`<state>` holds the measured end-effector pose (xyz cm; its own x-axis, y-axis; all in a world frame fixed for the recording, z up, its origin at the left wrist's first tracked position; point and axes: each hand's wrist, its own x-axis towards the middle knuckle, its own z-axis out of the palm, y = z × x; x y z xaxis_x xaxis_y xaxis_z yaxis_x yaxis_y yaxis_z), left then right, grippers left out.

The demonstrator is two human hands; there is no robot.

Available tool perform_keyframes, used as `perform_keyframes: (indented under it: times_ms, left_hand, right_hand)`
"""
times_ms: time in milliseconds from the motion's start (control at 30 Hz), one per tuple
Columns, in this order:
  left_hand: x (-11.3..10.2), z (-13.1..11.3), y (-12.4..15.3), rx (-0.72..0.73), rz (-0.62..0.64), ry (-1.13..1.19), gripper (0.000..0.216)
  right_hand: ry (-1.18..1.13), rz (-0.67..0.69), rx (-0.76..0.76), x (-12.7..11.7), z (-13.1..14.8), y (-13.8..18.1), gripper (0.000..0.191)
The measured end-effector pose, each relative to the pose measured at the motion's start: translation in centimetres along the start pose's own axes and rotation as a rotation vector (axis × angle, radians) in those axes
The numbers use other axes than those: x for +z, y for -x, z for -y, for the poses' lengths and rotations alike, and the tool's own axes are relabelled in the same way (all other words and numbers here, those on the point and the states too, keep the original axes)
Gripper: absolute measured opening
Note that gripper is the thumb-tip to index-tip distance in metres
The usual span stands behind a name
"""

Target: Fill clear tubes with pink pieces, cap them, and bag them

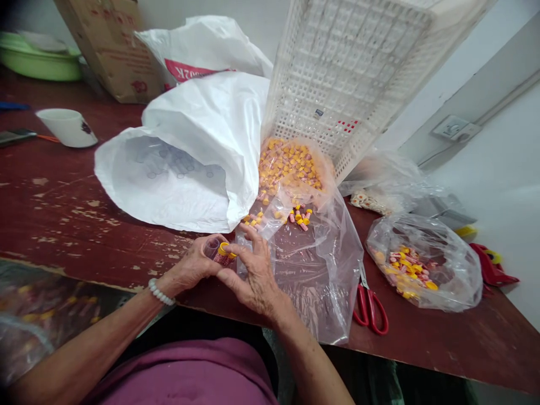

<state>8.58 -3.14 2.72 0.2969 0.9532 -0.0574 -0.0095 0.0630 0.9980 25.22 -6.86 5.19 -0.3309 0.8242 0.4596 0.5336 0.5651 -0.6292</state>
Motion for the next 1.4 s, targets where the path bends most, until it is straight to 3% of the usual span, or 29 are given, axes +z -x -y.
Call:
perform_keyframes:
  times_ms: [67, 133, 200, 300, 433, 533, 667, 800, 933, 1167, 1300, 1400]
  left_hand:
    - [-0.5, 0.1, 0.1, -0.085, -0.064, 0.02, 0.026]
    - [-1.2, 0.4, 0.3, -0.153, -0.141, 0.033, 0.029]
    - [-1.9, 0.7, 0.5, -0.176, -0.197, 0.047, 0.034]
    - [-2.5, 1.3, 0.6, -0.158, -0.194, 0.067, 0.035]
    - [-2.3, 1.4, 0.6, -0.153, -0.172, 0.069, 0.035]
    - [-2.0, 1.1, 0.6, -0.179, -0.185, 0.059, 0.035]
    - [-2.3, 1.2, 0.6, -0.157, -0.187, 0.061, 0.033]
    - [-2.8, 1.6, 0.6, -0.13, -0.168, 0.068, 0.032]
    - [-2.6, 1.7, 0.5, -0.12, -0.173, 0.089, 0.031]
    - [-1.7, 2.1, 0.4, -0.088, -0.129, 0.143, 0.03]
    - [-1.7, 2.3, 0.4, -0.079, -0.138, 0.135, 0.031]
    - [-1.5, 2.2, 0.3, -0.085, -0.152, 0.091, 0.033]
  right_hand:
    - [0.04, -0.181, 0.091, -1.3, -2.5, -0.2, 0.028]
    - [0.195, -0.352, 0.301, -2.8, -6.1, -0.6, 0.036]
    - [0.435, -0.225, 0.481, -3.7, -9.6, -1.4, 0.038]
    - [0.56, -0.057, 0.517, -3.1, -12.4, -3.2, 0.034]
    - [0.71, 0.097, 0.476, 0.3, -11.4, -6.7, 0.039]
    - [0.692, 0.189, 0.345, 2.6, -10.2, -9.0, 0.041]
    - [0.626, 0.268, 0.243, 3.3, -10.2, -9.1, 0.038]
    - [0.628, 0.204, 0.29, 1.3, -11.3, -5.9, 0.032]
    - [0.613, 0.042, 0.402, -2.2, -13.0, -2.6, 0.031]
    - [0.471, -0.173, 0.49, -6.7, -15.6, -0.7, 0.045]
    - [0.466, -0.151, 0.474, -8.1, -16.2, -0.1, 0.027]
    - [0.473, -0.129, 0.512, -8.6, -16.4, 0.3, 0.028]
